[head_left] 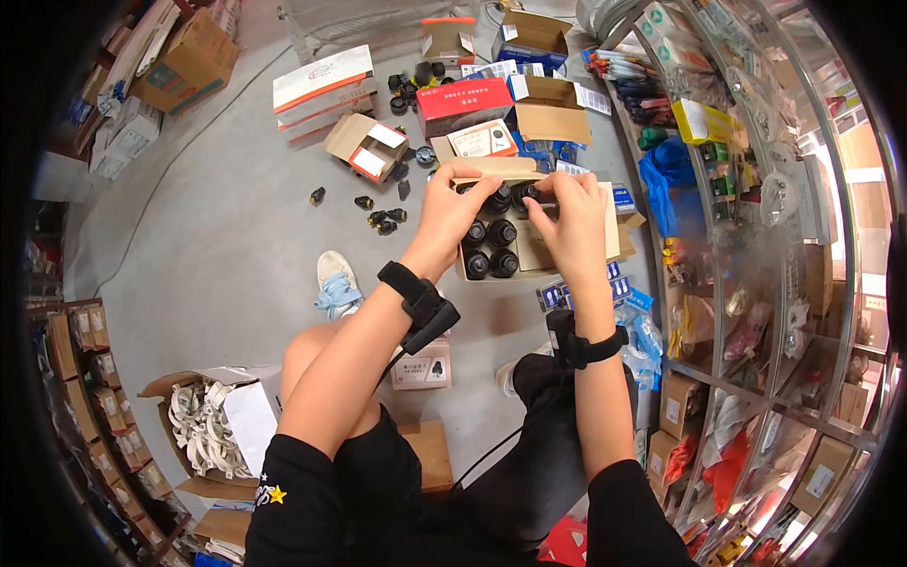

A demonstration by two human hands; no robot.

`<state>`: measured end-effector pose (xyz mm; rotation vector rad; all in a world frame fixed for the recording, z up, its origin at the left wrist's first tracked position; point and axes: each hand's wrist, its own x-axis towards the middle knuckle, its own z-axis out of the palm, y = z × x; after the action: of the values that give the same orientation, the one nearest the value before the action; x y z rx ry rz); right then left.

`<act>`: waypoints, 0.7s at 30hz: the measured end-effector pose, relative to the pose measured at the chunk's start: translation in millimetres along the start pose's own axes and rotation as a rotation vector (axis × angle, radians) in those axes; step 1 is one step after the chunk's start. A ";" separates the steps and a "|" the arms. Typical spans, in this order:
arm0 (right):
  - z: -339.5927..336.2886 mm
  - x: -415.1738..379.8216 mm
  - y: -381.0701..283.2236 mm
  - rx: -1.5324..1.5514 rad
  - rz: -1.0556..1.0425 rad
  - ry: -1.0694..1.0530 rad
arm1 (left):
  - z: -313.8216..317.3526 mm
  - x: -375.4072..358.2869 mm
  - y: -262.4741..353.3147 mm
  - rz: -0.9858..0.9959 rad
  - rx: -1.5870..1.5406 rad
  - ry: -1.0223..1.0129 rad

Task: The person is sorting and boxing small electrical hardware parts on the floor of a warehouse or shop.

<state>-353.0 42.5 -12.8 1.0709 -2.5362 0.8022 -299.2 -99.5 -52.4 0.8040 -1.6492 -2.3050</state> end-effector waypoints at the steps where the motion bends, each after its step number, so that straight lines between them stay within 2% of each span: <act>1: 0.1 -0.9 0.1 0.003 0.006 -0.005 | 0.1 -0.1 -0.9 -0.006 -0.008 -0.001; 12: -18.7 5.3 -7.9 0.099 0.029 0.006 | -0.8 -0.2 6.0 0.013 -0.056 -0.018; 14: -28.3 8.7 -6.7 0.038 0.035 0.090 | -3.6 3.1 4.5 0.018 -0.103 -0.035; 19: -40.4 10.0 7.6 0.009 0.092 0.145 | -5.2 -1.4 19.7 0.022 -0.168 -0.004; 21: -35.4 7.5 13.2 0.120 0.152 0.091 | -6.0 -1.6 22.3 0.028 -0.172 -0.001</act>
<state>-366.6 66.5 14.1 0.8608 -2.5428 1.0308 -298.0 -111.7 -32.8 0.7381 -1.4289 -2.3875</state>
